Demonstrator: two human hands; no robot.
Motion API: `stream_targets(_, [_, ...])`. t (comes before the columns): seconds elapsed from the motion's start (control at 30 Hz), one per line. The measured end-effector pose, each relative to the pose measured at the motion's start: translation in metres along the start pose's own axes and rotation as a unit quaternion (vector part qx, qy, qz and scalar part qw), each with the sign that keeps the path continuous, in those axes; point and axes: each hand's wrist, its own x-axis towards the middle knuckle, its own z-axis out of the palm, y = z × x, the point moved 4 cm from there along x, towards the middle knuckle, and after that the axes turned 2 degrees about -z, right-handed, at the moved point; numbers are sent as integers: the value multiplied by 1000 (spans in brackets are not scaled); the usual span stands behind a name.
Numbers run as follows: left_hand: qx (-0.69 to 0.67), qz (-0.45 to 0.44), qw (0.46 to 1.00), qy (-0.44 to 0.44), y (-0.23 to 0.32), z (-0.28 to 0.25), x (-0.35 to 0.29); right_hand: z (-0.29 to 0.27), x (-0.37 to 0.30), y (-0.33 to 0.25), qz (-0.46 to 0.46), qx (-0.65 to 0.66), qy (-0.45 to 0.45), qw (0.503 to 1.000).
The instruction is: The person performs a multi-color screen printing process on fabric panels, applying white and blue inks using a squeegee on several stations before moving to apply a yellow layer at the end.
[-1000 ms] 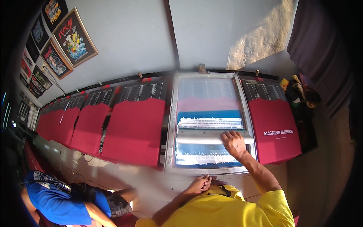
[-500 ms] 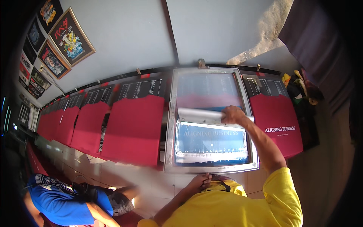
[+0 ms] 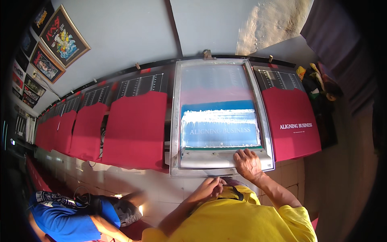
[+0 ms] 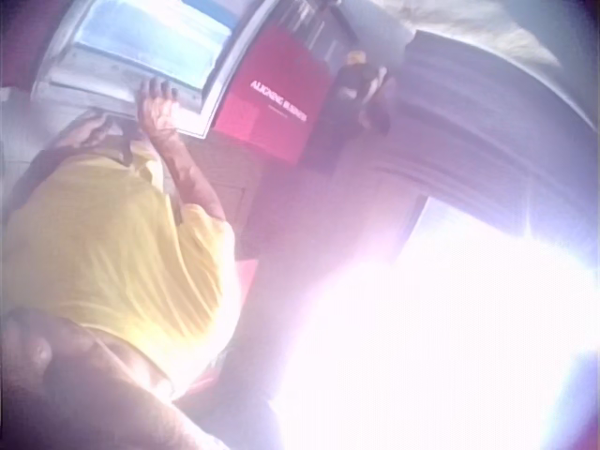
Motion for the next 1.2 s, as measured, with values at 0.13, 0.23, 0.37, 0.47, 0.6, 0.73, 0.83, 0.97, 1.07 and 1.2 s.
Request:
stream_targets(0.13, [498,360,754,231,99,-3,-67,-7,10,8,12,19,-19,1000])
stream_targets(0.23, [705,315,554,311,139,-21,-60,-12,14,8,3,17,-17,1000])
stream_targets(0.37, [751,209,572,256,129,-63,-23,-22,-3,28,7,-26,-58,998])
stream_targets(0.47, [721,253,573,298,110,-66,-19,-26,-38,67,68,-45,-69,994])
stream_targets(0.6, [704,253,586,311,114,-74,-16,-27,-38,76,93,3,-14,996])
stream_targets(0.73, [699,304,563,320,131,-64,-29,-44,-29,78,64,26,25,997])
stream_targets(0.83, [711,336,518,336,125,-54,-42,-33,-48,66,51,44,5,998])
stream_targets(0.97, [711,324,512,356,75,-62,-41,-23,-73,48,19,55,29,998])
stream_targets(1.07, [723,367,457,366,67,-66,-34,-11,-68,57,26,42,55,997])
stream_targets(1.2, [711,365,469,376,102,-89,-5,-4,-27,82,37,55,49,997])
